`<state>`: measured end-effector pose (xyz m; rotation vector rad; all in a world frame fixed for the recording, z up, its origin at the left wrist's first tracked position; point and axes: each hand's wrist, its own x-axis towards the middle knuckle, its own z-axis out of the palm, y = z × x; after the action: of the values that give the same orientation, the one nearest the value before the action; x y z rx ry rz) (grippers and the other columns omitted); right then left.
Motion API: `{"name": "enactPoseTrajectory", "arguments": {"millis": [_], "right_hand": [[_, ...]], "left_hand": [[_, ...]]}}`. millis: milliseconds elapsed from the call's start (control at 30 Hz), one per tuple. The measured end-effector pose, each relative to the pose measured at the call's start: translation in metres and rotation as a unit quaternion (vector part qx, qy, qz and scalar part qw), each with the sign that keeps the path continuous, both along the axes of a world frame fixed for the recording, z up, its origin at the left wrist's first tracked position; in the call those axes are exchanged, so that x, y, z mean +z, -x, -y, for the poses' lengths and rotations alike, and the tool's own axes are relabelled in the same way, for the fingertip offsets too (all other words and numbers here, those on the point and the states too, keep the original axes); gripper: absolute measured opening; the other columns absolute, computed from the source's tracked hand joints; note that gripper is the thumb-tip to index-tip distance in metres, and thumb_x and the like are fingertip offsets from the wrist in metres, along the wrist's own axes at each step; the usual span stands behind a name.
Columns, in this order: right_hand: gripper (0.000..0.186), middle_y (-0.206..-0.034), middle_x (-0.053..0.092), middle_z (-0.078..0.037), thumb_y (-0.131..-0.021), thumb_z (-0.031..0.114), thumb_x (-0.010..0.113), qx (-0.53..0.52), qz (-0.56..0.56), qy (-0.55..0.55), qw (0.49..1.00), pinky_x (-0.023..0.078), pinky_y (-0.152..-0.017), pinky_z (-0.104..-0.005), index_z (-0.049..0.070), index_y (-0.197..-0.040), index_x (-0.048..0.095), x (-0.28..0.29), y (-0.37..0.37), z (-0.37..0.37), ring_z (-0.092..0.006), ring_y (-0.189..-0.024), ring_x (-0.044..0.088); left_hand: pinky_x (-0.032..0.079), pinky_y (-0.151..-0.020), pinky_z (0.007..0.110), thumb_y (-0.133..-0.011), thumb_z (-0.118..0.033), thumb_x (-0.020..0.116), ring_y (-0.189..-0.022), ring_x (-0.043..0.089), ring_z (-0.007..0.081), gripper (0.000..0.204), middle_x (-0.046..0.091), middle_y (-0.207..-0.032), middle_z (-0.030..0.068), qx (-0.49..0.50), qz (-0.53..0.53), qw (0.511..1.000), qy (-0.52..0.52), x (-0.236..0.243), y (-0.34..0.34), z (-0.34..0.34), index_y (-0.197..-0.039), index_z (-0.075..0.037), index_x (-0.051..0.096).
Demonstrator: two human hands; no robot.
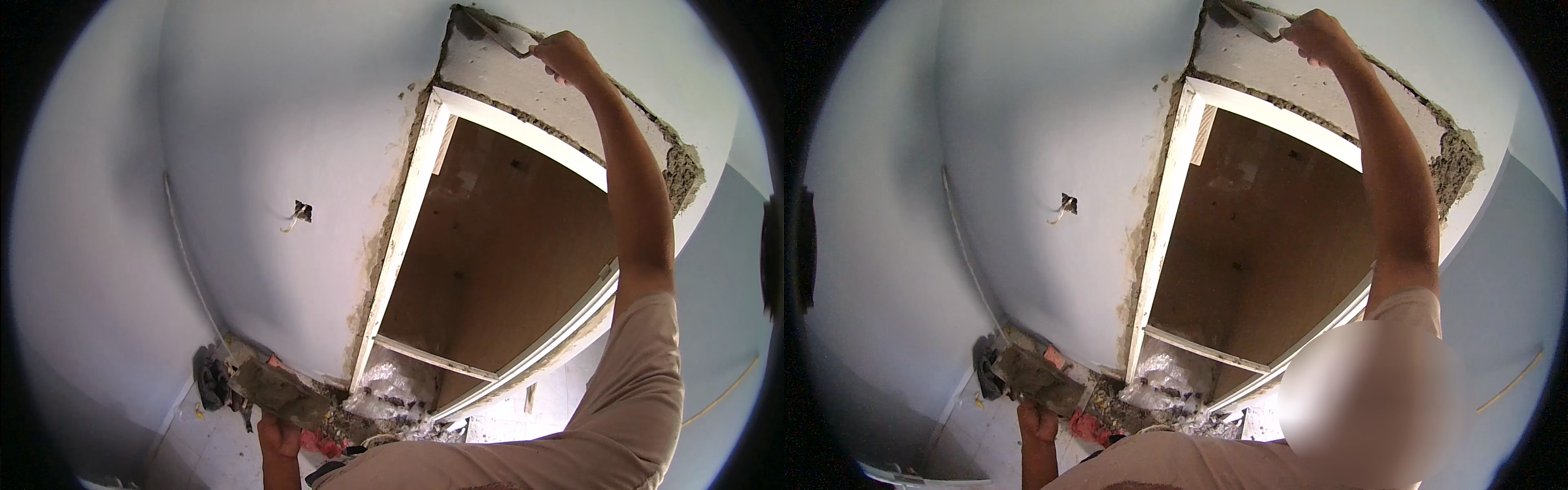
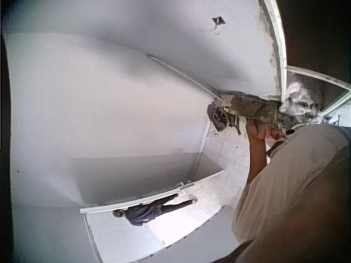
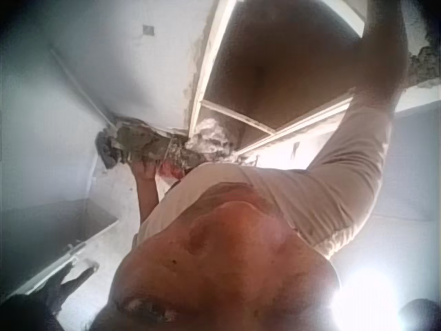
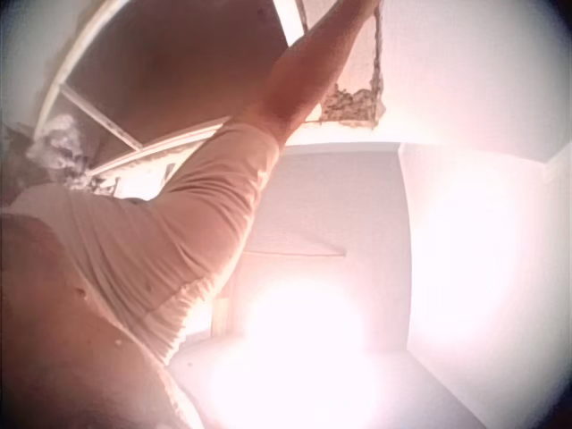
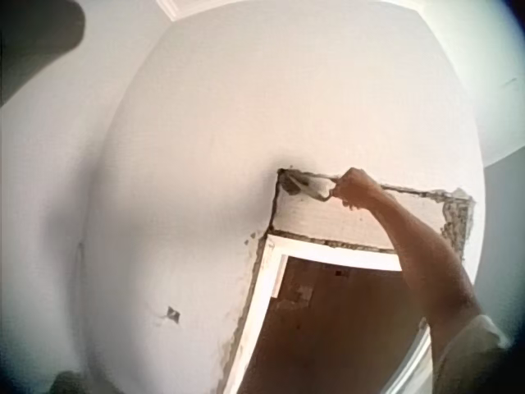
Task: The person applies plaster to the wall area above a door frame using a trowel and a hawk, repeatedly scooping material from a bucket and smoothing it onto the surface.
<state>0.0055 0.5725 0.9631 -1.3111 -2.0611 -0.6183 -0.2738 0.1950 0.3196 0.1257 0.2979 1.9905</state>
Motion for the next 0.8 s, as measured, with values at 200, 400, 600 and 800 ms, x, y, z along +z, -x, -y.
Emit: {"name": "enactPoseTrajectory", "arguments": {"millis": [200,400,600,800], "right_hand": [[0.036,-0.07,0.066,-0.012,-0.097,0.036,0.057,-0.051,0.042,-0.132,0.989,0.056,-0.061,-0.0353,0.004,-0.098,0.073,-0.01,-0.026,0.022,-0.0181,-0.064,0.067],[0.039,-0.067,0.059,-0.006,-0.093,0.037,0.06,0.22,-0.103,0.065,0.968,0.045,-0.052,-0.0287,-0.001,-0.092,0.067,-0.012,-0.081,0.087,-0.0136,-0.053,0.051],[0.033,-0.07,0.063,-0.007,-0.096,0.035,0.058,0.346,-0.117,0.189,0.911,0.045,-0.046,-0.0265,0.003,-0.097,0.064,-0.009,-0.114,0.12,-0.0116,-0.051,0.053],[0.034,-0.074,0.063,-0.008,-0.099,0.036,0.054,0.204,-0.14,0.158,0.956,0.049,-0.054,-0.0325,0.004,-0.1,0.065,-0.005,-0.141,0.031,-0.0155,-0.058,0.054]], "left_hand": [[0.038,-0.111,0.052,-0.092,-0.016,0.062,-0.13,0.048,0.0337,0.06,0.05,-0.145,0.0118,-0.005,-0.021,0.999,-0.026,0.02,-0.006,-0.006,-0.147,-0.008,0.04],[0.039,-0.11,0.052,-0.094,-0.016,0.059,-0.129,0.049,0.0331,0.054,0.051,-0.142,0.0138,-0.015,0.004,1.0,-0.008,0.024,-0.006,-0.009,-0.144,-0.006,0.044],[0.041,-0.109,0.051,-0.096,-0.02,0.057,-0.125,0.053,0.0337,0.047,0.054,-0.138,0.0147,-0.04,-0.027,0.999,0.0,0.02,-0.008,-0.023,-0.139,-0.004,0.048],[0.042,-0.108,0.049,-0.096,-0.02,0.059,-0.124,0.054,0.0332,0.045,0.056,-0.136,0.0129,-0.103,-0.061,0.993,-0.014,0.04,-0.026,-0.062,-0.137,-0.005,0.05]]}}
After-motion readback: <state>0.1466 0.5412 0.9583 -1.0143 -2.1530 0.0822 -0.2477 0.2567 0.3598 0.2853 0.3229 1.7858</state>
